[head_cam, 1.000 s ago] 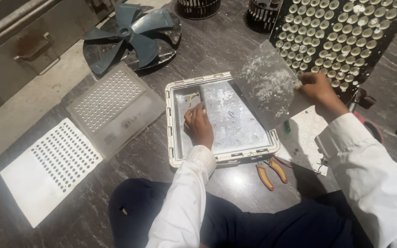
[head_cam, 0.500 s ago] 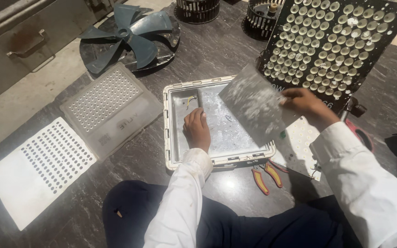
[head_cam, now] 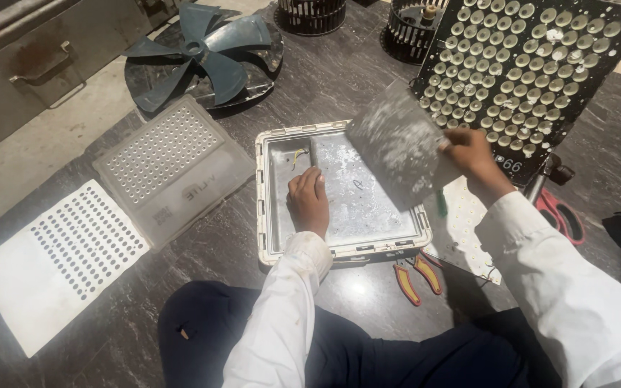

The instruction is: The person assembles an LED light fixture by screwing a metal plate into a housing, inserting a perforated diffuser, and securing a clear cover. They use a screwdriver to fasten components and handle the metal plate, diffuser, and cover.

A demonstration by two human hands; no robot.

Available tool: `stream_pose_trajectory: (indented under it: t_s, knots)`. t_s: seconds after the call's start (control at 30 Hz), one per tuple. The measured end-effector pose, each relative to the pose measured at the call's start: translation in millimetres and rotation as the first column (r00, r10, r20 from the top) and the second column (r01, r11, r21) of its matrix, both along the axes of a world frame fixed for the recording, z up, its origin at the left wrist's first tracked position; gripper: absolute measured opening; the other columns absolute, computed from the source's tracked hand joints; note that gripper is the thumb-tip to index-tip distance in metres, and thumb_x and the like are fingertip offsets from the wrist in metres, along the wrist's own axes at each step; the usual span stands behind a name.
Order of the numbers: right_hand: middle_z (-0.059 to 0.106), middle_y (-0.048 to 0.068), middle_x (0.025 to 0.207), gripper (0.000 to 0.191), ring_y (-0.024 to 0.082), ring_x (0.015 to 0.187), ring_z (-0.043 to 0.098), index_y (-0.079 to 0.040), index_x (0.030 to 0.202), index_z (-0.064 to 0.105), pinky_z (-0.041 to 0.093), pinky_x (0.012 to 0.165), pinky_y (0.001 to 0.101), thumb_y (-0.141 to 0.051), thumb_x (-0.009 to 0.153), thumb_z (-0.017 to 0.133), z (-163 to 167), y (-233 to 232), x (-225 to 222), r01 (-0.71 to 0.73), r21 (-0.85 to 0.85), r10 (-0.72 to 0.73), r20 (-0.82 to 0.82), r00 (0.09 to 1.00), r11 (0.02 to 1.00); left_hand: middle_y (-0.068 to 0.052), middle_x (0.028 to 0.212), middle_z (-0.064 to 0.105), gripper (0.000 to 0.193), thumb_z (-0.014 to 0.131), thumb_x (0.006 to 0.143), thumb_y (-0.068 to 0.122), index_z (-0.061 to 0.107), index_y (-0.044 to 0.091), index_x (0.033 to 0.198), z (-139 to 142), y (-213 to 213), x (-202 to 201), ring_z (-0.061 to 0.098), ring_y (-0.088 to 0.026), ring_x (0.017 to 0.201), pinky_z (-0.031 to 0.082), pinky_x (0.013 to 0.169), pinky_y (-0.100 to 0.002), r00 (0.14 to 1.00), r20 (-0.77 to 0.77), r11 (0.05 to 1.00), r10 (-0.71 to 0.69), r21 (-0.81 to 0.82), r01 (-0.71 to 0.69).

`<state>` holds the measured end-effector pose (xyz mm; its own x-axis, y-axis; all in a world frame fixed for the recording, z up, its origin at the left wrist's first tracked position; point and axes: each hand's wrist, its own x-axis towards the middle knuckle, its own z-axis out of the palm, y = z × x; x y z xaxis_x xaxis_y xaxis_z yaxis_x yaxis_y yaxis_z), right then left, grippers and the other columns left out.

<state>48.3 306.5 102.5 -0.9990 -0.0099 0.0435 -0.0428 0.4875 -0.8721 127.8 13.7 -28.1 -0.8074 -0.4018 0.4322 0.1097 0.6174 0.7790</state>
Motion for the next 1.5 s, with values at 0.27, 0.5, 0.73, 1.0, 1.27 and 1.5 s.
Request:
stream_pose_trajectory:
  t_s: [0.27,0.5,0.73,1.0,1.27,1.5]
  knots:
    - [0.066,0.016,0.125,0.048,0.024,0.113,0.063,-0.001,0.141,0.056,0.049,0.097,0.0359,-0.015,0.095,0.065,34,8,7,0.072,-0.048,-0.059,0.231,0.971,0.996,0.001,0.127,0.071,0.026,0.057,0.101,0.025,0.072,0.012,0.118,-1,1,-2,0.057,-0.026,0.122,0.044,0.103,-0.043,1.000,0.012,1.000,0.019,0.022,-0.019]
    - [0.061,0.021,0.128,0.046,0.018,0.106,0.059,0.003,0.141,0.059,0.050,0.089,0.0306,-0.010,0.097,0.059,66,25,30,-0.019,-0.376,0.100,0.198,0.975,0.926,0.001,0.128,0.071,0.025,0.059,0.101,0.025,0.072,0.012,0.118,-1,1,-1,0.057,-0.025,0.121,0.045,0.103,-0.042,1.000,0.029,1.000,0.001,0.028,-0.001]
    - [0.065,0.006,0.128,0.044,0.014,0.111,0.064,-0.003,0.143,0.054,0.056,0.091,0.0302,-0.011,0.100,0.052,67,4,58,-0.225,-0.487,0.195,-0.113,0.974,0.844,0.001,0.125,0.072,0.024,0.063,0.097,0.023,0.072,0.013,0.117,-2,2,-1,0.057,-0.025,0.121,0.045,0.103,-0.042,1.000,0.024,0.999,-0.001,0.039,0.000]
    - [0.069,0.008,0.115,0.038,0.017,0.102,0.067,-0.001,0.130,0.063,0.056,0.089,0.0313,0.004,0.092,0.065,42,20,-16,0.047,-0.311,-0.091,-0.129,0.988,0.949,0.001,0.127,0.072,0.026,0.066,0.093,0.017,0.072,0.013,0.117,-2,-3,-5,0.058,-0.025,0.121,0.045,0.104,-0.042,1.000,0.025,0.999,0.001,0.048,-0.002]
    - [0.074,0.023,0.102,0.032,0.032,0.088,0.074,-0.001,0.123,0.073,0.057,0.082,0.0402,0.008,0.094,0.062,50,7,15,0.231,0.547,0.177,-0.593,0.786,0.805,0.000,0.131,0.069,0.029,0.072,0.089,0.017,0.071,0.011,0.118,-6,-8,-4,0.059,-0.026,0.122,0.046,0.104,-0.042,0.999,0.035,0.997,-0.023,0.072,0.020]
    - [0.076,0.019,0.092,0.030,0.037,0.084,0.075,-0.018,0.109,0.082,0.058,0.073,0.0470,-0.006,0.085,0.068,58,16,16,0.314,0.896,0.133,-0.369,0.920,0.313,0.002,0.132,0.069,0.029,0.067,0.092,0.020,0.073,0.012,0.119,-3,-5,-3,0.058,-0.025,0.122,0.045,0.104,-0.041,0.997,0.071,0.996,-0.023,0.083,0.017]
